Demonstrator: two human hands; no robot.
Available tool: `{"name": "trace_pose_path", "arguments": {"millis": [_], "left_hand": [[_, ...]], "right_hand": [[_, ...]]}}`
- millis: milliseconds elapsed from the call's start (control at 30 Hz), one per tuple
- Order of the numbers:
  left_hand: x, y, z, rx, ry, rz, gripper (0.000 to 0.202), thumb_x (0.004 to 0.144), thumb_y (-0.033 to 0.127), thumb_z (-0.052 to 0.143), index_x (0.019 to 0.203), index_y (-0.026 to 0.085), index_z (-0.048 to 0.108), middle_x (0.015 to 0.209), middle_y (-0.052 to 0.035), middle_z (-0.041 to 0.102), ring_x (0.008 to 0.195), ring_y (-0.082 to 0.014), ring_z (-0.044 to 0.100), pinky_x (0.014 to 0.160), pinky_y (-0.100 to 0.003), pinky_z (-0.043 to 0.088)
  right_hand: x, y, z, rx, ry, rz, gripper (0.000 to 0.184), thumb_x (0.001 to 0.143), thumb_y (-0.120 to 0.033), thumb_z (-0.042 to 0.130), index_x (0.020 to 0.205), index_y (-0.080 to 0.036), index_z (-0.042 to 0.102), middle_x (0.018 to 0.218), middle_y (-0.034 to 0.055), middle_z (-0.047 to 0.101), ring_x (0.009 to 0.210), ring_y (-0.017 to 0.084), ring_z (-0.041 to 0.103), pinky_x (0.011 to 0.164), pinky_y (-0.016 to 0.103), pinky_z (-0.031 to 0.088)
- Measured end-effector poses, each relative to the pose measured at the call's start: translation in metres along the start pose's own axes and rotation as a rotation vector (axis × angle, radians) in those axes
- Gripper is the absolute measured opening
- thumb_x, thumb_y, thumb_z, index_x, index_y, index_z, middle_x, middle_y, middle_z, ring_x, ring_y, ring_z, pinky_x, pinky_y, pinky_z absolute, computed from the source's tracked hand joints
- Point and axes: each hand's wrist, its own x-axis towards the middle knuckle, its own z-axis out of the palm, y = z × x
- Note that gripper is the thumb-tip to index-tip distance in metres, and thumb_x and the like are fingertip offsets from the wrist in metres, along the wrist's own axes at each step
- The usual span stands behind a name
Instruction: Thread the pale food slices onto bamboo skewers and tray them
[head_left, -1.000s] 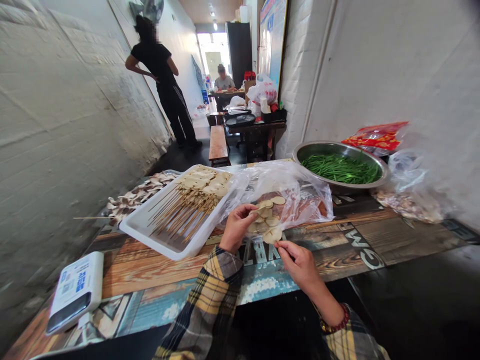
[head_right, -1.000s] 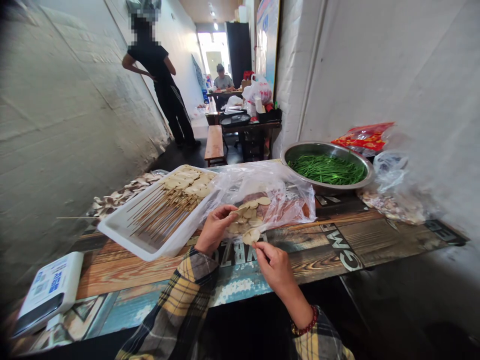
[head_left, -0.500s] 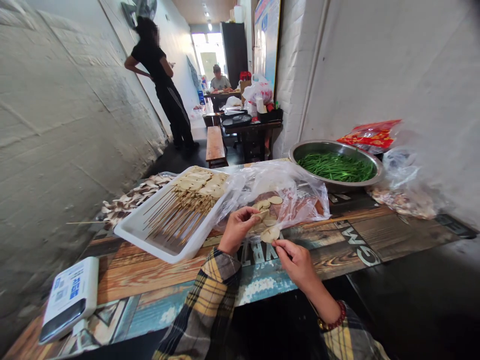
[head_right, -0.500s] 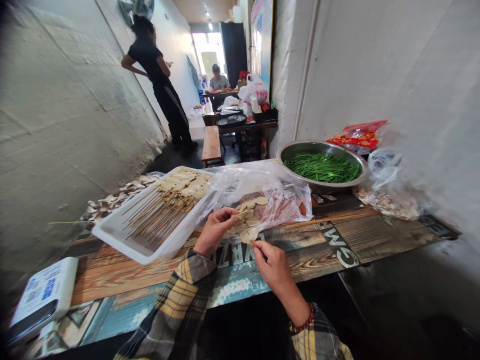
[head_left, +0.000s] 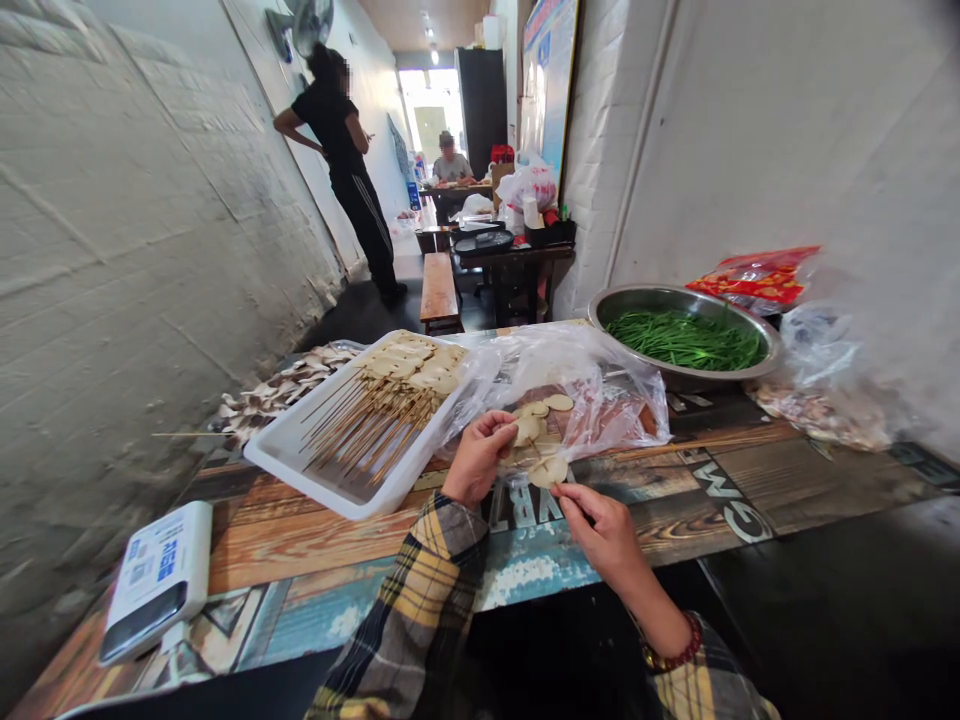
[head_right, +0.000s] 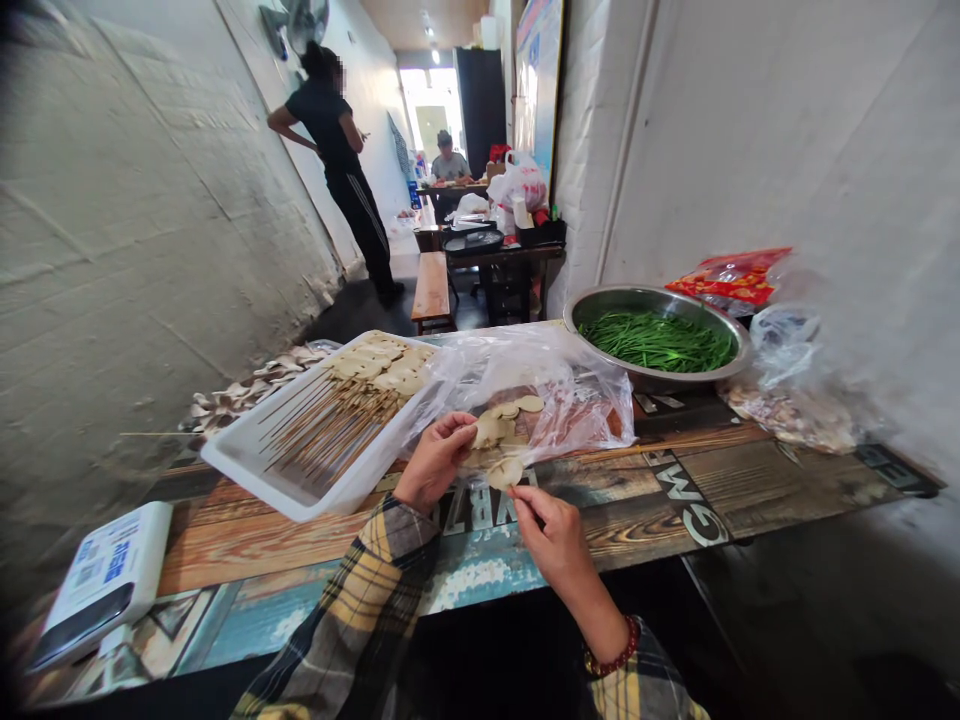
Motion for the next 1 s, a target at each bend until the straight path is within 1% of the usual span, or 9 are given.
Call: {"name": "trace_pose_path", "arguments": {"millis": [133,300,533,733,900,1000], "left_hand": [[-0.0008,-0.0003,0.0011,-0.02,0.02,-0.03,0.028,0.056,0.029,0.082,0.074,0.015,0.066,0.062,0.0035,0.054,0.05,-0.0043,0.041,0.045,-0.017,0.027],[-0.0014,-0.0014,0.0017,-0.044,0.015,-0.079,0.03,0.055,0.03,0.083,0.073,0.015,0.064,0.065,0.0025,0.057,0.051,-0.0051,0.045,0.046,-0.018,0.03],[-0.0031,-0.0037,0.0039,-0.009,-0.022,-0.071,0.028,0.057,0.029,0.081,0.073,0.015,0.063,0.06,0.0038,0.055,0.05,-0.0049,0.043,0.047,-0.018,0.029],[-0.0045,-0.0035,0.0076,0.065,-0.022,0.007,0.023,0.061,0.028,0.077,0.072,0.014,0.063,0.055,0.0049,0.051,0.047,-0.0042,0.037,0.046,-0.019,0.024],[-0.0045,-0.002,0.0071,0.163,-0.008,0.082,0.02,0.064,0.028,0.074,0.073,0.014,0.063,0.056,0.0035,0.054,0.049,-0.0059,0.041,0.047,-0.02,0.028],[-0.0053,-0.0005,0.0076,0.222,0.008,0.116,0.017,0.065,0.026,0.073,0.073,0.014,0.064,0.059,0.0025,0.056,0.051,-0.0065,0.044,0.049,-0.02,0.03]], "right_hand": [[-0.0002,-0.0017,-0.0007,-0.004,0.013,0.003,0.026,0.089,-0.028,0.05,0.095,-0.019,0.074,0.082,0.0061,0.077,0.066,0.019,0.072,0.06,0.025,0.056],[-0.0004,-0.0022,-0.0007,0.005,0.018,-0.004,0.026,0.089,-0.029,0.05,0.095,-0.021,0.075,0.077,0.0046,0.076,0.063,0.019,0.071,0.055,0.024,0.056],[0.0002,-0.0016,-0.0009,-0.014,0.027,-0.018,0.026,0.089,-0.028,0.05,0.096,-0.02,0.074,0.069,0.0039,0.075,0.059,0.019,0.07,0.055,0.025,0.055],[0.0007,-0.0014,-0.0011,-0.011,0.022,-0.003,0.027,0.09,-0.027,0.05,0.096,-0.018,0.074,0.068,0.0043,0.074,0.061,0.019,0.07,0.057,0.025,0.055],[0.0004,0.0015,0.0004,-0.012,0.015,0.018,0.026,0.09,-0.027,0.05,0.097,-0.018,0.073,0.073,0.0051,0.075,0.067,0.02,0.072,0.06,0.025,0.055],[0.0005,0.0024,0.001,-0.014,0.014,0.015,0.026,0.091,-0.027,0.049,0.097,-0.018,0.073,0.081,0.0057,0.076,0.072,0.02,0.072,0.065,0.026,0.055]]}}
